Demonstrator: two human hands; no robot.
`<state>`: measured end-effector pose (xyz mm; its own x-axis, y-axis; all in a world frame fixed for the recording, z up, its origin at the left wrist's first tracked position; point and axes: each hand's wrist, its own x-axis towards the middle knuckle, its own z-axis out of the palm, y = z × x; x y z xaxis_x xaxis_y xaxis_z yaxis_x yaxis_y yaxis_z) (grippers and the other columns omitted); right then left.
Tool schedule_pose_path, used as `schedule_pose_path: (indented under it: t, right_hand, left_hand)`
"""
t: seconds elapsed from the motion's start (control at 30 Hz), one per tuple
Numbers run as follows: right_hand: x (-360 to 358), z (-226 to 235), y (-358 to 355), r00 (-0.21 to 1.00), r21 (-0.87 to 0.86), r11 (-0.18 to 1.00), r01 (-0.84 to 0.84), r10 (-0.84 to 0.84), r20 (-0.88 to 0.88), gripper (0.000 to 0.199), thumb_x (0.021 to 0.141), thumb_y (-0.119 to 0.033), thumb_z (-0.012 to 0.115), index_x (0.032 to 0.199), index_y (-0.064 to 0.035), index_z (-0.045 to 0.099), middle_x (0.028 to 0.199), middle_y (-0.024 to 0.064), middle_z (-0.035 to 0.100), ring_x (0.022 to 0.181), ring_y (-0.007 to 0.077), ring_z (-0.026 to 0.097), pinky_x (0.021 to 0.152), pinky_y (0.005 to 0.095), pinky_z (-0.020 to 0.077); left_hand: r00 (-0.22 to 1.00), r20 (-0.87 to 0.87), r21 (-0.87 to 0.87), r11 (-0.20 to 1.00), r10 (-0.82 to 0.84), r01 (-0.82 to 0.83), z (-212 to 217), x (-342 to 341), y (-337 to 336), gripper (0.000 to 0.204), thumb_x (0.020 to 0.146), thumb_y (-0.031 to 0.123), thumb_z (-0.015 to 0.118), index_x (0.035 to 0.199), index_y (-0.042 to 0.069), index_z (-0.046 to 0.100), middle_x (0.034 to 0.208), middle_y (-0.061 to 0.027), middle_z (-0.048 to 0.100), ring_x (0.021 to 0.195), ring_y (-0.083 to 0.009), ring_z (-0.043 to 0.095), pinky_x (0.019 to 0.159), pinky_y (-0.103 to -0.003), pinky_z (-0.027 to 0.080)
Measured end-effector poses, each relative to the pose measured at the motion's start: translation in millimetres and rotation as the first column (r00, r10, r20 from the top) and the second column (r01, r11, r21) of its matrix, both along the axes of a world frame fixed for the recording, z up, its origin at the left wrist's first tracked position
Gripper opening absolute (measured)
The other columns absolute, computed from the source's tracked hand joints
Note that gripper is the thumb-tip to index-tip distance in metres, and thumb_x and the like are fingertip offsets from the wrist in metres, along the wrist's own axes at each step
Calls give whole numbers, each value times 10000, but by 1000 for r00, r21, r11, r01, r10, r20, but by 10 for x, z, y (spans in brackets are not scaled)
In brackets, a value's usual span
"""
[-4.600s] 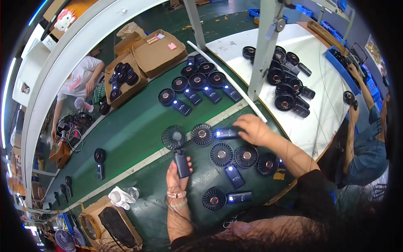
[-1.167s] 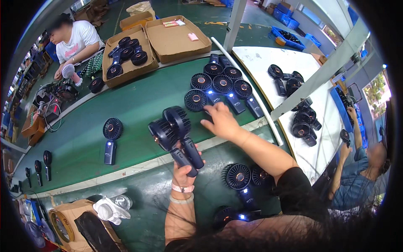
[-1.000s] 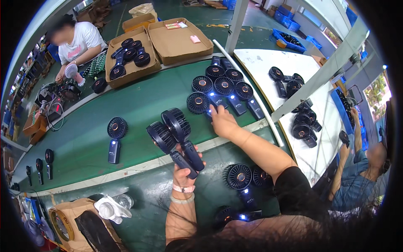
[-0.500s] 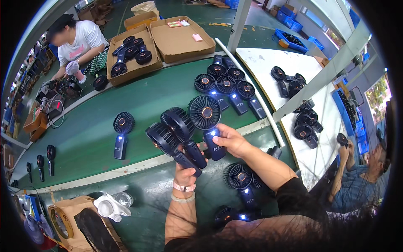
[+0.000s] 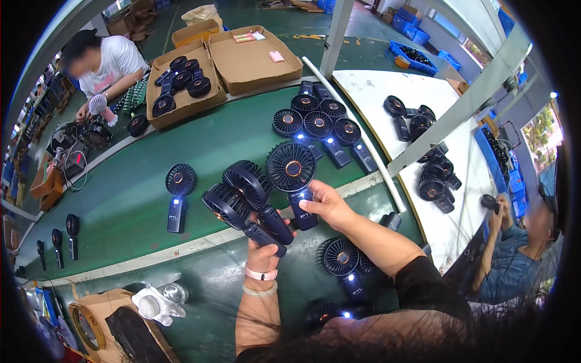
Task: The person picks up handheld fans from the conveyor belt, tests their operation, folds their heads by hand, and gathers them together.
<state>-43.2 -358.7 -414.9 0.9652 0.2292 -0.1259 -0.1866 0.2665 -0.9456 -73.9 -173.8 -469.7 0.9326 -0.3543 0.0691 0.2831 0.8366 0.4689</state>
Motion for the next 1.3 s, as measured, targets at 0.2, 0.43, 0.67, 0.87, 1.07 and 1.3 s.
schedule_pose_path:
  t: [0.2,0.43,0.67,0.87,1.07,1.3]
  right_hand:
    - [16,-33,-13,1000,-4,1000,24,-25,-11,324,825,-17,561,1135,-4,465,975,23,578,862,75,551,768,236,450]
    - [35,-77,-16,999,-22,999,39,-40,-20,350,831,-43,570,1151,10,439,988,34,566,866,81,549,767,252,458]
    - [-95,-161,112,915,-474,873,120,88,394,404,886,-139,534,1252,-28,405,1098,84,454,955,149,494,784,272,441]
    - [-58,-131,46,838,-383,924,21,192,511,387,903,-170,502,1253,-16,447,1096,89,426,979,179,453,858,291,391]
    - [-155,-142,225,894,-459,886,-71,260,364,1043,670,-329,738,1396,-17,56,1304,193,257,1225,318,297,1026,388,251]
    - [-121,1,136,971,110,972,-208,218,-93,757,605,-132,751,1245,3,371,1156,127,505,1073,245,503,957,351,377]
  left_hand:
    - [1000,-3,24,1000,-20,20,-71,12,-1,867,590,36,696,1343,110,273,1267,-110,414,1115,-286,482,853,-515,478]
    - [1000,17,70,997,-19,18,-12,33,-50,825,591,54,689,1318,76,300,1314,-122,375,1176,-322,437,863,-524,473]
    - [988,-28,-25,988,-153,152,53,16,-17,792,566,99,657,1291,39,344,1201,-165,479,1049,-338,536,839,-487,489]
    - [983,30,-161,969,-182,185,8,26,30,838,553,197,676,1314,90,343,1212,-189,463,1130,-358,464,761,-479,490]
    - [981,187,479,866,56,-141,17,-9,-97,685,635,29,686,1240,17,365,1107,-104,512,983,-199,550,841,-339,472]
    - [901,431,438,863,46,-253,-106,-30,-226,796,669,75,665,1341,12,243,1351,-93,244,1194,-212,351,942,-340,373]
